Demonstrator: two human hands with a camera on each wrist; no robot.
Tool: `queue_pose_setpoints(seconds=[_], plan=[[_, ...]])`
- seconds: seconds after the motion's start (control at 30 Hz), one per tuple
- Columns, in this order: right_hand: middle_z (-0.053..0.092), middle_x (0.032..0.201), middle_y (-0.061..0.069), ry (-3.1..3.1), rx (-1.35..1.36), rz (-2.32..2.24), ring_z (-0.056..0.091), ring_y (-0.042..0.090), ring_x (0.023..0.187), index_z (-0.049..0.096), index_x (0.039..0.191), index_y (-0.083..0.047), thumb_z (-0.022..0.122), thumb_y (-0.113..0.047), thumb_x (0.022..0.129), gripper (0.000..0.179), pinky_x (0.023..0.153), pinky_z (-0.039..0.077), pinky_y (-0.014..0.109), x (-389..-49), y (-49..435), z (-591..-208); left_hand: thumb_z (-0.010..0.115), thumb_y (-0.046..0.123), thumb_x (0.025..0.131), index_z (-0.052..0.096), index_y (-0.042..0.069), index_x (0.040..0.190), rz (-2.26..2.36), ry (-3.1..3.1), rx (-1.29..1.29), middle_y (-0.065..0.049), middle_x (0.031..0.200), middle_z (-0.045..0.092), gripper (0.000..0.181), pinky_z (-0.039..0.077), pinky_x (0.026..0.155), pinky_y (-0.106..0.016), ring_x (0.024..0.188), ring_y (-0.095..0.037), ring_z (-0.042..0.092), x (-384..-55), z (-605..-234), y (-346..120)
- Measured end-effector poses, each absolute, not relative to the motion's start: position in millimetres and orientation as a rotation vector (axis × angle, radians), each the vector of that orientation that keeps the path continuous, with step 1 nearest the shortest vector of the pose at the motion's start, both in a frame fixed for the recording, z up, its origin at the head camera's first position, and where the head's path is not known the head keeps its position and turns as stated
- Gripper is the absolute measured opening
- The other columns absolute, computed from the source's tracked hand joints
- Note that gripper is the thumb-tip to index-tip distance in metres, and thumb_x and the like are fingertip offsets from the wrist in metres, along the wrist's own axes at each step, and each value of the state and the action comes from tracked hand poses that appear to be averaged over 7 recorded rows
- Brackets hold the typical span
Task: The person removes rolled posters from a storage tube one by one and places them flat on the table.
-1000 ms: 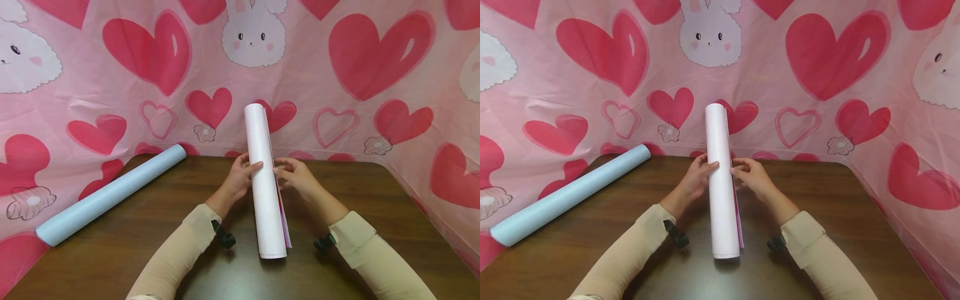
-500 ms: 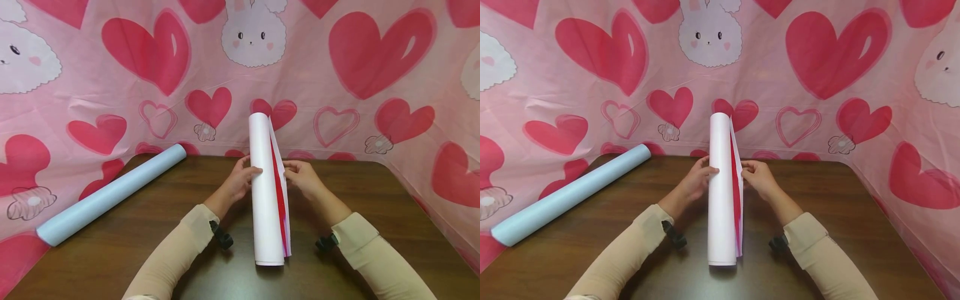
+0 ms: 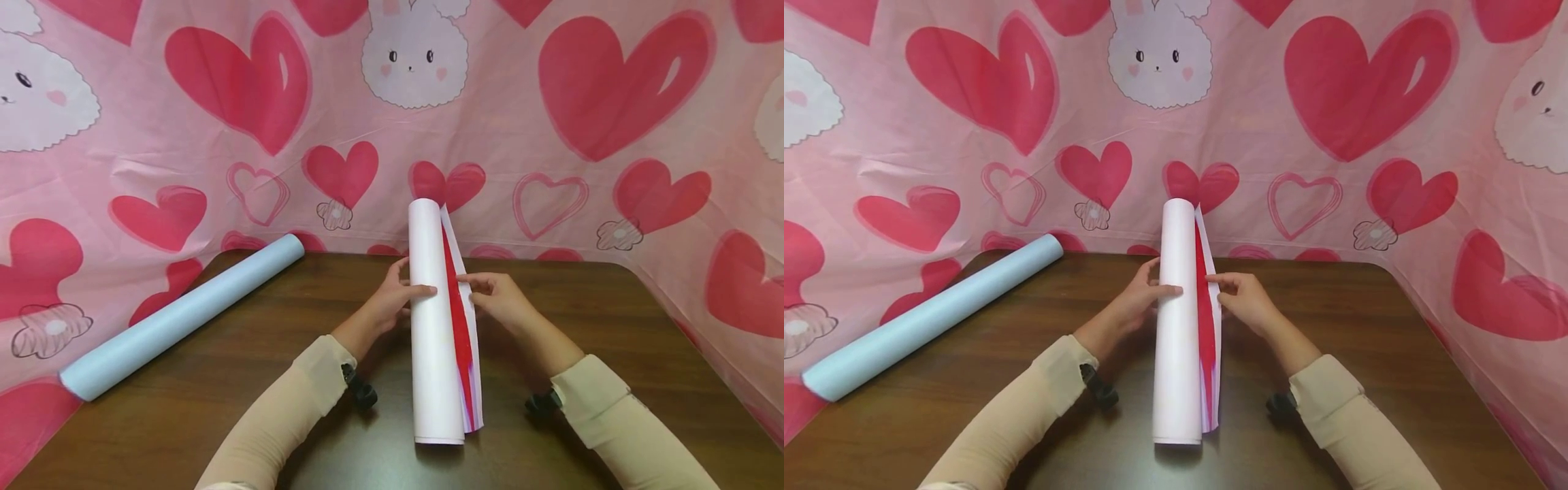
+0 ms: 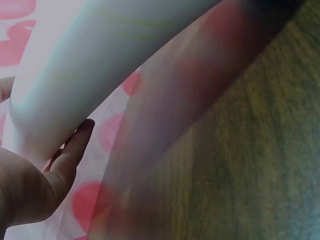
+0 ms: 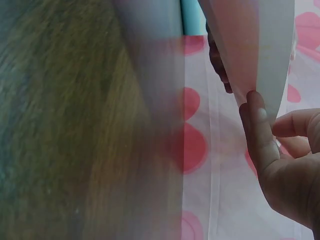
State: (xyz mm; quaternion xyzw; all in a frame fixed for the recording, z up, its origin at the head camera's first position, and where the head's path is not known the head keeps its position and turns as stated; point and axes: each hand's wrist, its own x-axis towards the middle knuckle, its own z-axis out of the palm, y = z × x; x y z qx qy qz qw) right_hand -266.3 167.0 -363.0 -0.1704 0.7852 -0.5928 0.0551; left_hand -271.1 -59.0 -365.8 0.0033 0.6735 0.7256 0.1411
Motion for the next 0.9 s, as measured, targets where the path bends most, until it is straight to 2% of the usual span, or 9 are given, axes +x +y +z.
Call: queue_pose_setpoints(seconds=[0.13,0.27,0.37,0.53,0.67,0.8,0.9], plan=[[0.06,0.118,0.031,2.394,-0.518,-1.747,0.067,0.027,0.088,0.053,0.133,0.011,0.055,0.005,0.092,0.041,0.073,0.057,0.044,-264,171,-363,0.078,0.02,0.08,0.02,0.028,0.149,2.08,1.94,0.007,-0.012,0.137,0.044,0.091,0.045,0.096,-0.056,0.122,-0.032,0.048,-270,-368,-60],[0.063,0.111,0.03,2.357,-0.562,-1.687,0.067,0.028,0.085,0.049,0.135,0.013,0.062,0.005,0.089,0.049,0.071,0.058,0.041,-262,177,-362,0.075,0.017,0.081,0.019,0.027,0.15,2.083,1.935,0.016,-0.014,0.137,0.044,0.089,0.045,0.095,-0.056,0.122,-0.034,0.048,-269,-371,-62],[0.066,0.108,0.028,2.34,-0.576,-1.636,0.068,0.028,0.086,0.048,0.136,0.012,0.067,0.005,0.085,0.055,0.071,0.058,0.038,-262,182,-363,0.074,0.016,0.081,0.021,0.028,0.149,2.086,1.928,0.034,-0.015,0.134,0.045,0.087,0.047,0.092,-0.056,0.12,-0.034,0.05,-270,-375,-62],[0.064,0.114,0.028,2.323,-0.545,-1.617,0.068,0.031,0.091,0.049,0.137,0.01,0.069,0.006,0.084,0.056,0.074,0.058,0.04,-260,185,-365,0.071,0.016,0.082,0.024,0.032,0.149,2.043,1.964,0.134,-0.018,0.13,0.046,0.084,0.051,0.084,-0.055,0.113,-0.036,0.053,-271,-380,-61],[0.062,0.115,0.029,2.348,-0.537,-1.592,0.068,0.032,0.092,0.049,0.136,0.01,0.067,0.007,0.085,0.054,0.074,0.058,0.041,-258,184,-365,0.067,0.015,0.084,0.032,0.027,0.149,1.981,2.066,0.191,-0.019,0.131,0.045,0.075,0.054,0.078,-0.052,0.109,-0.036,0.055,-271,-382,-60],[0.062,0.114,0.03,2.398,-0.549,-1.536,0.067,0.03,0.089,0.049,0.135,0.011,0.066,0.008,0.084,0.054,0.072,0.058,0.041,-258,184,-363,0.062,0.014,0.088,0.046,0.024,0.145,1.831,2.285,0.246,-0.017,0.13,0.05,0.06,0.056,0.072,-0.046,0.099,-0.032,0.057,-268,-381,-56],[0.063,0.112,0.028,2.44,-0.52,-1.485,0.066,0.027,0.084,0.05,0.135,0.011,0.066,0.009,0.084,0.053,0.071,0.058,0.042,-257,185,-362,0.059,0.013,0.091,0.057,0.022,0.139,1.584,2.534,0.393,-0.015,0.128,0.055,0.049,0.056,0.076,-0.043,0.1,-0.029,0.058,-267,-380,-51]])
